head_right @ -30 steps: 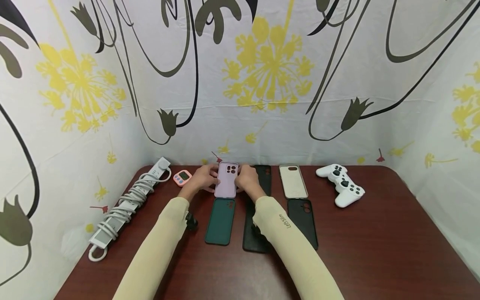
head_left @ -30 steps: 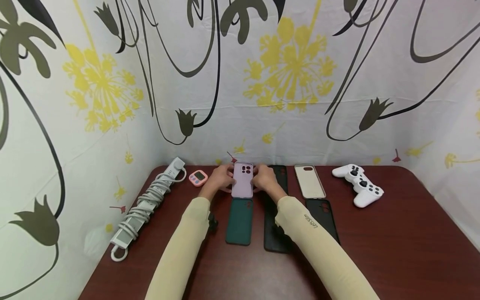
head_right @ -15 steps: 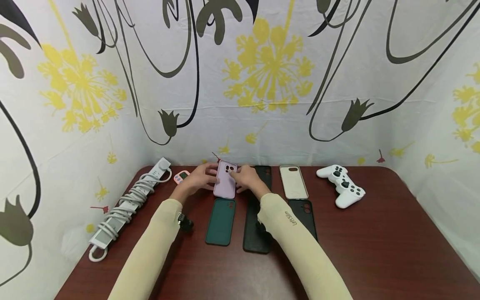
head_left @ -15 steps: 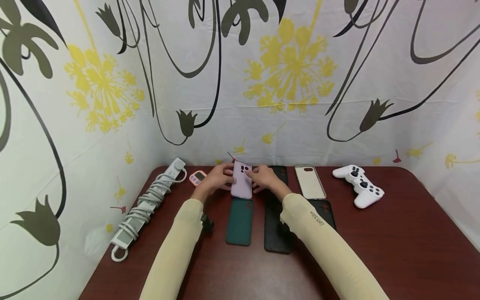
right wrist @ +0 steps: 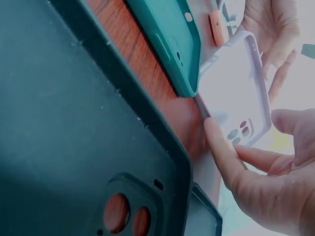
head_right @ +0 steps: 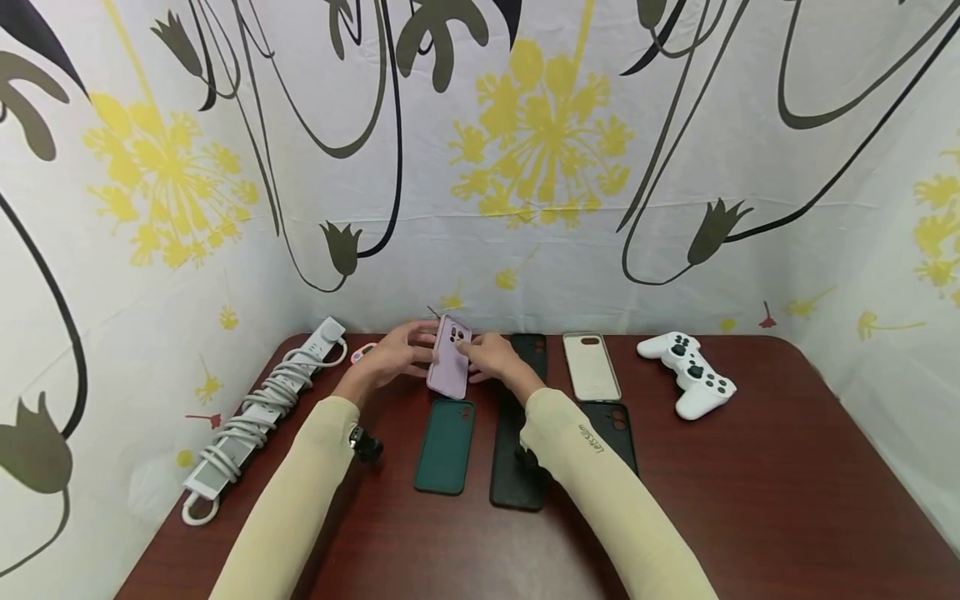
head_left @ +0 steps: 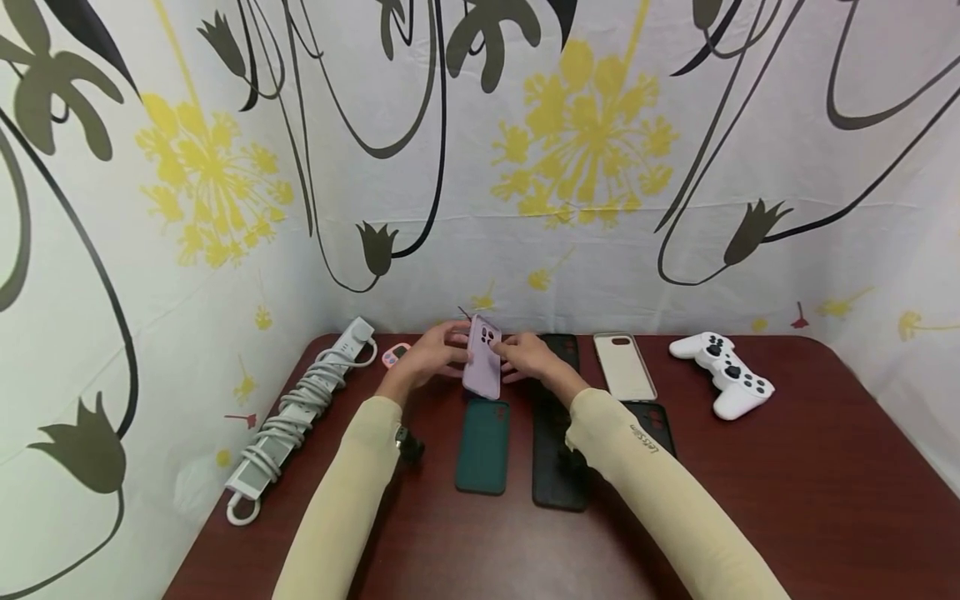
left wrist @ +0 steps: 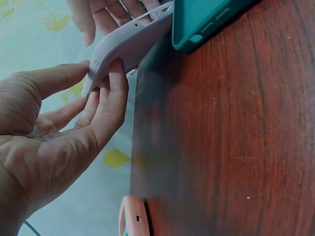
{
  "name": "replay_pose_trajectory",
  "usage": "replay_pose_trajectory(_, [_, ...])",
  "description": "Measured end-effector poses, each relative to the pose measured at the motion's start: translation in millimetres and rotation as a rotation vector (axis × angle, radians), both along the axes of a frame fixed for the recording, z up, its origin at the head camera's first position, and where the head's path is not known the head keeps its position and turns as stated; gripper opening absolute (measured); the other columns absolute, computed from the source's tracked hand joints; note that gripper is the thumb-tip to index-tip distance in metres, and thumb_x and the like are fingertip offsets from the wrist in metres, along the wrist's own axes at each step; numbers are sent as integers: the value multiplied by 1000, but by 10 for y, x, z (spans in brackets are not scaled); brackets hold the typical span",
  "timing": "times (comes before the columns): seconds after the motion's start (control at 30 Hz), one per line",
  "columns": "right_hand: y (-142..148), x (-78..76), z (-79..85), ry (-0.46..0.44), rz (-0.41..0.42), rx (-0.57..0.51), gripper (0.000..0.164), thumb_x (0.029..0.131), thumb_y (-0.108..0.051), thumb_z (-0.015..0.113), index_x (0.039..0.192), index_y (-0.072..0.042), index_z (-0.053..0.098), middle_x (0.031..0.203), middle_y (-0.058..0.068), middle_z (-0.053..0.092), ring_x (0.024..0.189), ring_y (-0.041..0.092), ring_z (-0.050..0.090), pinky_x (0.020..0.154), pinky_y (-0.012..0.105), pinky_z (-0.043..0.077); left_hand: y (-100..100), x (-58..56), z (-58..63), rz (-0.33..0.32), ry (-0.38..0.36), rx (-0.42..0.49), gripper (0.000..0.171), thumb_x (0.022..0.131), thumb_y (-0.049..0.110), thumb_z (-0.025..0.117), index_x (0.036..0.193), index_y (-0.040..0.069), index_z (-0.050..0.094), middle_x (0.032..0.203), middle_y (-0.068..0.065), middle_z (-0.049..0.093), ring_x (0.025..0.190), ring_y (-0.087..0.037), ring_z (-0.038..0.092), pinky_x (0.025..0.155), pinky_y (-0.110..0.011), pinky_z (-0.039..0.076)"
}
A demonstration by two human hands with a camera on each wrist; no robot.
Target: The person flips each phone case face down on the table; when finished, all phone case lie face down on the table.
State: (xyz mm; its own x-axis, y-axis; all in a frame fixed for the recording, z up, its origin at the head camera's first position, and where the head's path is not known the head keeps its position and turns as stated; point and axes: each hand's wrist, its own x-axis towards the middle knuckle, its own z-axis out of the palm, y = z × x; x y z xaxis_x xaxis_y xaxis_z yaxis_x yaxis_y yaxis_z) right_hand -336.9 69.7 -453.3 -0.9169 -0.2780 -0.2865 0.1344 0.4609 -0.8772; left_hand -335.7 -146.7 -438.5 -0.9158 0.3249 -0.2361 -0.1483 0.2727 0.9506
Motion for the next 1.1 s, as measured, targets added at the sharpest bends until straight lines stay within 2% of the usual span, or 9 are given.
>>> replay_pose_trajectory(0.17, [-25, -8, 13, -91, -10, -86, 57, 112, -32, 51, 152, 8, 46, 144, 28, 57, 126, 39, 67, 93, 43, 65, 30, -5, 36, -11, 3, -32, 68, 102, 0, 64, 163, 12, 38, 153, -22, 50, 120, -32, 67, 91, -46, 65])
replay_pose_trajectory(0.27, [-19, -20, 4, -121, -26, -125, 60, 113, -34, 49, 156, 7, 42, 144, 29, 58, 125, 39, 68, 94, 43, 64, 52, -9, 52, -19, -4, -29, 66, 103, 0, 63, 163, 11, 38, 154, -22, 50, 125, -35, 66, 95, -49, 64])
replay_pose_trajectory(0.37, [9, -35, -4, -122, -23, -144, 64, 114, -40, 46, 160, 2, 38, 143, 28, 61, 122, 38, 69, 93, 43, 65, 77, -1, 76, -33, -5, -27, 67, 103, -1, 62, 164, 11, 36, 156, -22, 49, 130, -38, 64, 97, -51, 63])
replay_pose_trajectory(0.47, [43, -51, 3, -117, -17, -155, 67, 113, -47, 45, 162, -2, 37, 141, 28, 62, 119, 37, 71, 92, 43, 65, 98, 0, 81, -64, 1, -29, 70, 102, 0, 61, 165, 11, 35, 160, -22, 46, 132, -40, 62, 93, -50, 64])
replay_pose_trajectory(0.63, [89, -68, 43, -111, -2, -144, 71, 111, -52, 48, 162, -3, 39, 139, 27, 65, 116, 37, 74, 95, 46, 64, 137, -1, 54, -106, -29, 29, 72, 103, -1, 61, 166, 17, 32, 165, -20, 41, 138, -43, 57, 86, -50, 65])
replay_pose_trajectory(0.87, [96, -82, 80, -107, 31, -119, 74, 109, -52, 54, 162, -2, 39, 133, 28, 69, 115, 37, 74, 95, 47, 64, 182, 17, -41, -100, -110, 106, 67, 106, 12, 65, 165, 22, 34, 168, -17, 35, 145, -44, 50, 84, -57, 65])
replay_pose_trajectory(1.1, [104, -86, 70, -105, 39, -114, 67, 110, -46, 55, 157, 1, 45, 132, 27, 69, 118, 37, 73, 97, 46, 63, 199, 41, -86, -93, -123, 106, 66, 105, 20, 68, 164, 22, 38, 167, -16, 38, 148, -41, 48, 84, -56, 66])
